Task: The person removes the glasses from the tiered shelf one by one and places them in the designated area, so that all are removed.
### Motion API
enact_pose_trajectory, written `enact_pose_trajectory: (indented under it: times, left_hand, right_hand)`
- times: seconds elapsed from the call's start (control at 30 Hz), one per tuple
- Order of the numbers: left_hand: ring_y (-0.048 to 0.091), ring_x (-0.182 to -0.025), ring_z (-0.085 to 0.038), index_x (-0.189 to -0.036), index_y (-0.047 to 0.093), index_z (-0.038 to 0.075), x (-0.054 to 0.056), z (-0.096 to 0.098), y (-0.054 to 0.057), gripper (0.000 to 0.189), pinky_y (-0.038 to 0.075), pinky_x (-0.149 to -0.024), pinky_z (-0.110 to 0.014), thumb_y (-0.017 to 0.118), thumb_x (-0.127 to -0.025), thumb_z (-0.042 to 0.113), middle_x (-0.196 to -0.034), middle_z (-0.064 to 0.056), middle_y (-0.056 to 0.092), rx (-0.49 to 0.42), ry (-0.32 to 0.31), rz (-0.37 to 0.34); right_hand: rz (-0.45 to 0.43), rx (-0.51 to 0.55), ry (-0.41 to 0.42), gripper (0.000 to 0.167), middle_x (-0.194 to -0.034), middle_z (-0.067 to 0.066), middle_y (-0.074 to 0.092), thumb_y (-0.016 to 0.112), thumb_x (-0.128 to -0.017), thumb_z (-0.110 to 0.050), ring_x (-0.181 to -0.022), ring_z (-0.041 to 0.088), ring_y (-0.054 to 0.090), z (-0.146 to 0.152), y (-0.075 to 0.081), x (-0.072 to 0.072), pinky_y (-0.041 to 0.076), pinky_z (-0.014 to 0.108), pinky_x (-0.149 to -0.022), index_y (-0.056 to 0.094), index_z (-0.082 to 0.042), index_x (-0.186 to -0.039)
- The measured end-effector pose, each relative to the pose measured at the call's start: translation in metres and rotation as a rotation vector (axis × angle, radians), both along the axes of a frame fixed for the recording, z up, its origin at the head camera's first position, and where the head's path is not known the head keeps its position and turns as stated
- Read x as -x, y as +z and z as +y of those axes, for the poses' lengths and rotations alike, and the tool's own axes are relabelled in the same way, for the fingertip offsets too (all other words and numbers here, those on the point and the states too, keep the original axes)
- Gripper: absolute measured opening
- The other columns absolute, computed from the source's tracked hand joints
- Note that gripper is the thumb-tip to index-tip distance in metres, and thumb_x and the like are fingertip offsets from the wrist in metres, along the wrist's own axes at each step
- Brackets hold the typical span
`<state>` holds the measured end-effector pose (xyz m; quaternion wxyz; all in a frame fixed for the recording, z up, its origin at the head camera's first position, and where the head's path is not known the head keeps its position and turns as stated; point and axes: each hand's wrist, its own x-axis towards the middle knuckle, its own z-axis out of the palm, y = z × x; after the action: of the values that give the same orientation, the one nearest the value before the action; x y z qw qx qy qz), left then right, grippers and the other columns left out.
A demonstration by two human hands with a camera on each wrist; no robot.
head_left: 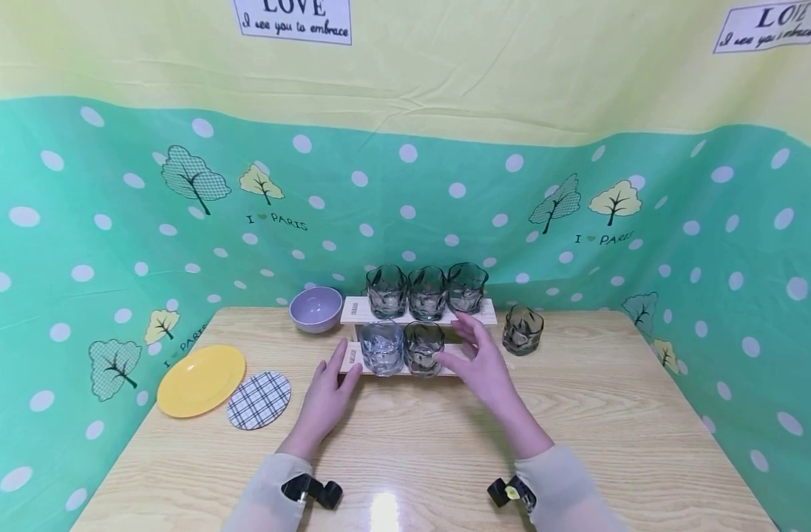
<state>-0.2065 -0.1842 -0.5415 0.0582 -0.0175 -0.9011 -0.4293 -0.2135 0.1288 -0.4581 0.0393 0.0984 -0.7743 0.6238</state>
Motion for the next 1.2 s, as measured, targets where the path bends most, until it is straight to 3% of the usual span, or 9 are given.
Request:
enact_pose_trajectory:
  times: [0.3,0.8,1.2]
  left_hand:
    - [0.019,-0.16,-0.061,-0.177,0.028,0.017,0.0,0.0,0.0,0.075,0.021,-0.129,-0.073,0.053,-0.116,0.052,-0.174,-0.017,0.039,-0.007,0.0,-0.003]
    - [0.019,-0.16,-0.061,-0.178,0.026,0.02,0.0,0.0,0.001,0.075,0.02,-0.129,-0.074,0.052,-0.116,0.054,-0.175,-0.018,0.038,-0.008,-0.001,-0.011]
    - [0.019,-0.16,-0.062,-0.178,0.026,0.018,-0.002,0.0,0.002,0.075,0.02,-0.128,-0.075,0.053,-0.116,0.052,-0.173,-0.021,0.038,-0.013,-0.002,-0.008]
  right_hand:
    - [-0.038,-0.016,-0.001,0.097,-0.16,0.013,0.054,0.095,-0.089,-0.015,-0.15,0.034,0.05,-0.01,-0.009,0.001,0.039,0.046,-0.129,0.041,-0.009,-0.168]
    - [-0.07,0.012,0.042,0.102,-0.165,0.018,0.048,0.098,-0.083,-0.013,-0.155,0.038,0.045,-0.016,-0.028,0.006,0.036,0.043,-0.13,0.042,-0.011,-0.168]
    - [-0.12,-0.088,0.013,0.108,-0.169,0.022,0.044,0.1,-0.084,-0.025,-0.157,0.044,0.042,-0.023,-0.025,0.003,0.036,0.054,-0.129,0.037,-0.015,-0.171]
